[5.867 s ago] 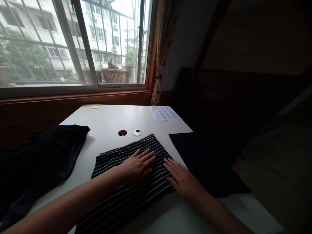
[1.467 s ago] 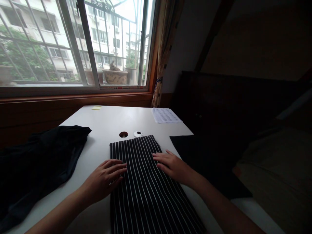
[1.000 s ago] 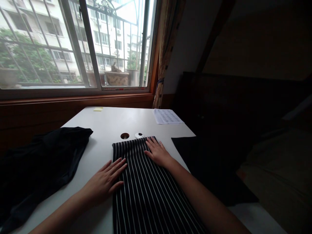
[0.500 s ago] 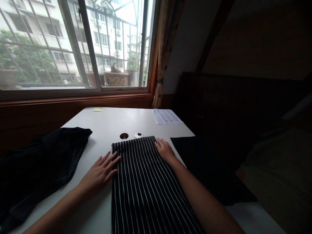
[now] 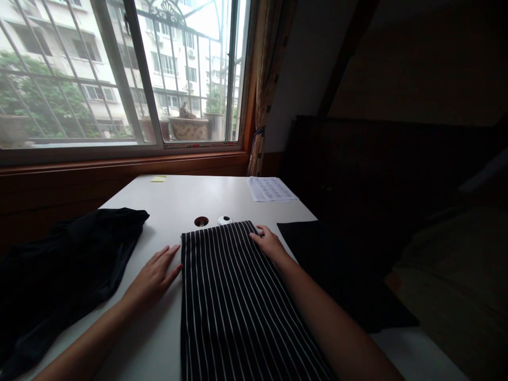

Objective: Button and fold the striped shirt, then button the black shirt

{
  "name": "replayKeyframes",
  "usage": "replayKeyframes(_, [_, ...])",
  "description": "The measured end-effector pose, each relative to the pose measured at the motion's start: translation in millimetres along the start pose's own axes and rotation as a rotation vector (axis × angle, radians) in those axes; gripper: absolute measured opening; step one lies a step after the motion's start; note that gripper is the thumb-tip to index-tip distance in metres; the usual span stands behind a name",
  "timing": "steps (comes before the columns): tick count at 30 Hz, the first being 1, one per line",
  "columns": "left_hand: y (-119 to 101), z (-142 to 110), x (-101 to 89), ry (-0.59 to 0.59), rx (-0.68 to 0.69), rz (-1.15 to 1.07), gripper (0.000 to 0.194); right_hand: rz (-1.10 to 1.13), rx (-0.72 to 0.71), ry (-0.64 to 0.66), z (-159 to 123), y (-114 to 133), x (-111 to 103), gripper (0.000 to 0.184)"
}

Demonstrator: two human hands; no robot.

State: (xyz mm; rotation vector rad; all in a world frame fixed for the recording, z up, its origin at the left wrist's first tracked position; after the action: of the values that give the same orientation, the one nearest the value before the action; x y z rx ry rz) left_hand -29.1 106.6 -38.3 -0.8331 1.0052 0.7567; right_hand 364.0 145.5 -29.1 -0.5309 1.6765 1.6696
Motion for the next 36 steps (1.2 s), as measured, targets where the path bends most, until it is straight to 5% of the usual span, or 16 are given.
replayKeyframes(11, [0, -1, 0.9, 0.012, 0.019, -0.031, 0.060, 0.005, 0.036, 0.098, -4, 8, 4, 0.037])
replayKeyframes(24, [4, 4, 0.0, 0.019, -0.074, -0.143, 0.063, 0.420, 0.044, 0.234, -18, 5, 4, 0.025])
replayKeyframes(31, [-3, 57, 4.0, 0.142, -0.071, -0.236, 0.079, 0.706, 0.097, 0.169, -61, 9, -11, 0.030])
replayKeyframes(36, [-29, 118, 13.7, 0.243, 0.051, -0.260, 0.065, 0.805, 0.131, 0.094, -82, 12, -15, 0.029])
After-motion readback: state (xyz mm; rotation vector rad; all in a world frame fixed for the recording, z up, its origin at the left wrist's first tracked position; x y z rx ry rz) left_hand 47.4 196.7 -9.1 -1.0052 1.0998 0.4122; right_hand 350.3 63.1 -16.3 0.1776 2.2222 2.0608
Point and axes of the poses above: each hand's wrist, its own z-axis towards the middle knuckle, its own x-axis out of the palm, y = z × x, the point moved 6 cm from there along z, towards the middle knuckle, and after that the axes turned 2 degrees about y, right-handed, at the moved point
